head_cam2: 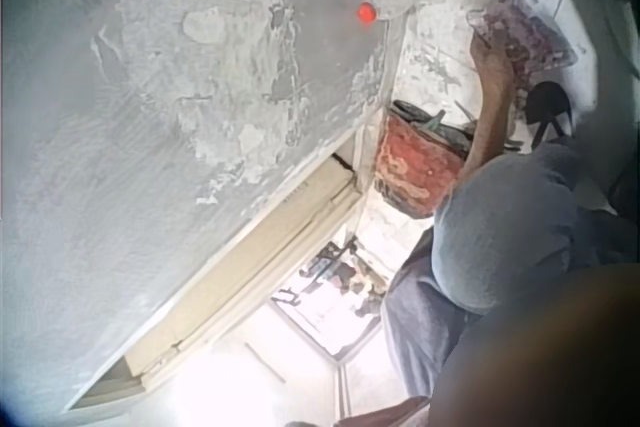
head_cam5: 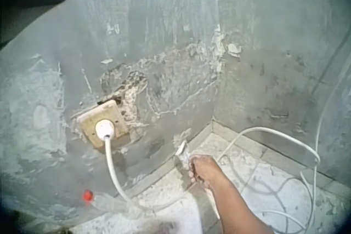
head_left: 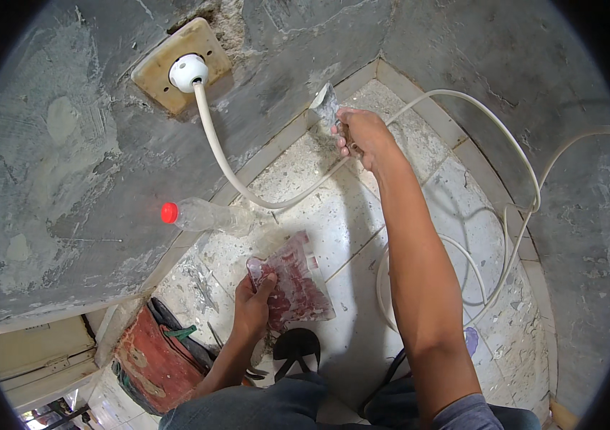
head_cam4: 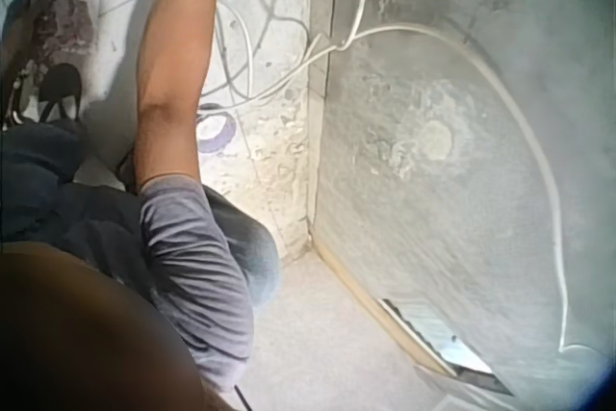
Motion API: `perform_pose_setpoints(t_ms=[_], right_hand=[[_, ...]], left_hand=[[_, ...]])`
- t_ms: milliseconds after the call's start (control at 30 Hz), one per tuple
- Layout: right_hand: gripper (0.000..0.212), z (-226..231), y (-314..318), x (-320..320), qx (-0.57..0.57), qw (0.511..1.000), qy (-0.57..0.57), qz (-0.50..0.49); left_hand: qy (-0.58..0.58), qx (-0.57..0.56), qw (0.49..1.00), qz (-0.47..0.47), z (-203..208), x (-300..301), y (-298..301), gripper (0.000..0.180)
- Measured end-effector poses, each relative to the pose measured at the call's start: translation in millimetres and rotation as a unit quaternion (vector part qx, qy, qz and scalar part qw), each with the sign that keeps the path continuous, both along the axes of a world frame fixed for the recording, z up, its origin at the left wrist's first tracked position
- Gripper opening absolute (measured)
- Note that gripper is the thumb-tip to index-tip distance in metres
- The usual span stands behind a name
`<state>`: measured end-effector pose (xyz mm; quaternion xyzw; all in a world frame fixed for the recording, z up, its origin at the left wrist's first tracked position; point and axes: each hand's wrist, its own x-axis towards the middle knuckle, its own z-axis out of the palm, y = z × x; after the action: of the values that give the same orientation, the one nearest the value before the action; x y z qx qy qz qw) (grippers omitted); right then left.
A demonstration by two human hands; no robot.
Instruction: Repairing a damaged wall by scraping and sanding.
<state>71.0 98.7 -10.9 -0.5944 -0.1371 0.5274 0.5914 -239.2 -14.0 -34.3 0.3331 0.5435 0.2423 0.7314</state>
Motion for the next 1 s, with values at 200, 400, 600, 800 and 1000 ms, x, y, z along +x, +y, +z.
perform_pose_setpoints(t_ms=[200,400,600,800,1000], right_hand=[[0.014,6,-5,2,0.019,0.999,0.032,0.033],[0.018,19,-18,-7,0.043,0.991,0.108,0.06],[0.016,32,-8,-22,0.022,0.988,0.144,-0.044],[0.016,48,12,-51,0.057,0.986,0.124,-0.101],[0.013,73,48,-87,0.104,0.969,0.158,-0.161]], left_hand=[[0.03,-0.006,0.999,0.016,0,0,1,0.014],[0.011,0.006,1.0,0.023,-1,-1,1,0.012],[0.021,0.003,1.0,0.013,-4,-3,-2,0.01],[0.023,-0.009,1.0,0.011,-1,-4,-4,0.013],[0.016,-0.019,1.0,0.004,1,-2,-5,0.015]])
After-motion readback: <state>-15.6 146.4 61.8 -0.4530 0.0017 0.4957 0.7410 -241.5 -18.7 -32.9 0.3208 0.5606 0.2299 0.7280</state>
